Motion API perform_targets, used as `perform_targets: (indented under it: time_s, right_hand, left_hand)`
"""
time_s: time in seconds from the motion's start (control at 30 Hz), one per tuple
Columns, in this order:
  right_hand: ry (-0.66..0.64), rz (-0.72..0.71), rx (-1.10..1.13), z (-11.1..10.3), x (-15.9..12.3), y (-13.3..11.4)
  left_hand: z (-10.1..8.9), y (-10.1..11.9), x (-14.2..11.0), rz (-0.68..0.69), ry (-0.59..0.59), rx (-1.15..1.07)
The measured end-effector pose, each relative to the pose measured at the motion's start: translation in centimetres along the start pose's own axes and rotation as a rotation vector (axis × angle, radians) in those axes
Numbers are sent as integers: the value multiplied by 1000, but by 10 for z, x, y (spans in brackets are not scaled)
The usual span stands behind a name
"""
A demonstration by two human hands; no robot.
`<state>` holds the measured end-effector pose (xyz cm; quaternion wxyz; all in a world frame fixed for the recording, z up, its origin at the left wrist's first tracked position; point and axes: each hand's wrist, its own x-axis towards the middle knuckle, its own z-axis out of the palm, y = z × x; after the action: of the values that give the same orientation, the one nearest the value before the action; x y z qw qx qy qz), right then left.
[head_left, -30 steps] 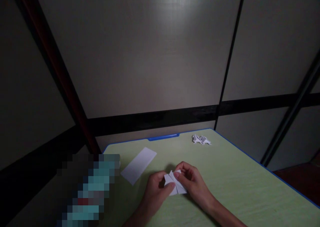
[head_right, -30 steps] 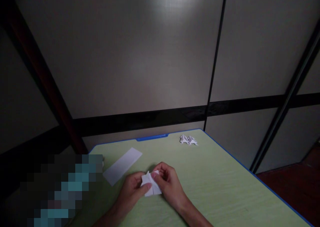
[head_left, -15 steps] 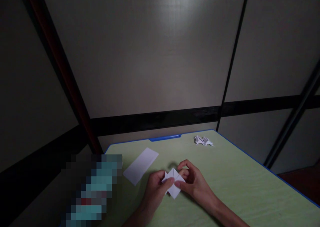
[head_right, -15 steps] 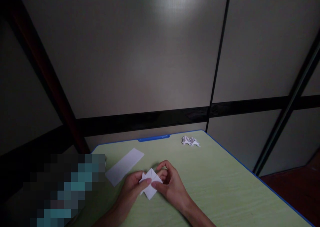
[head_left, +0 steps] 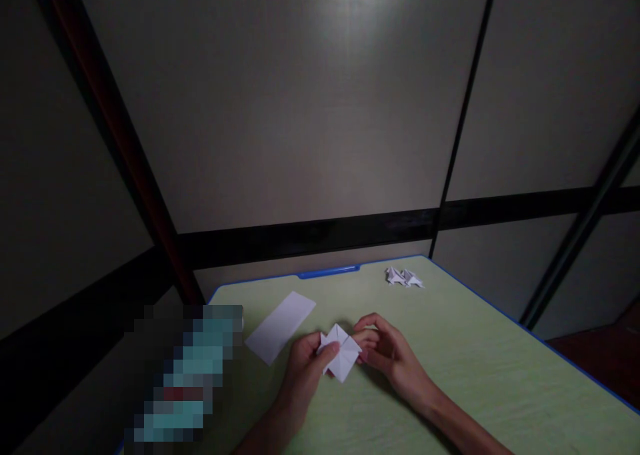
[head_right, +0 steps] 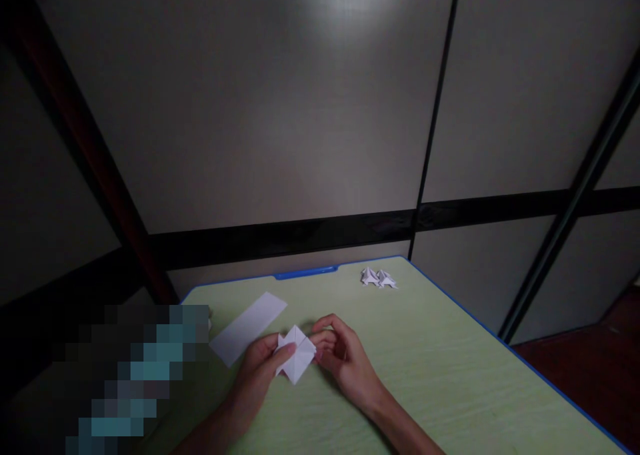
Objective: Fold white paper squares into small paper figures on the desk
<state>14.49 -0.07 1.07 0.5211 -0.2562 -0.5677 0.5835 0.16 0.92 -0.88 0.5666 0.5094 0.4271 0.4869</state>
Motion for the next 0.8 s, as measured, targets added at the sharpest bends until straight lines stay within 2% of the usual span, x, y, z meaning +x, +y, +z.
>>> perform_targets:
  time_s: [0.2,0.3,0.6,0.8]
  right_hand:
    - [32,-15,-304,-1,-3,5]
    - [41,-16,-387,-2,-3,6]
    - [69,29,-359,-3,-2,6]
    - [60,52,-240,-2,-2,2]
  left_hand:
    - [2,6,-1,-10,18,2]
    - [1,8,-2,-17,8,-4]
    - [4,16,-8,-39,-15,32]
    - [0,9,-5,-52,-68,-3]
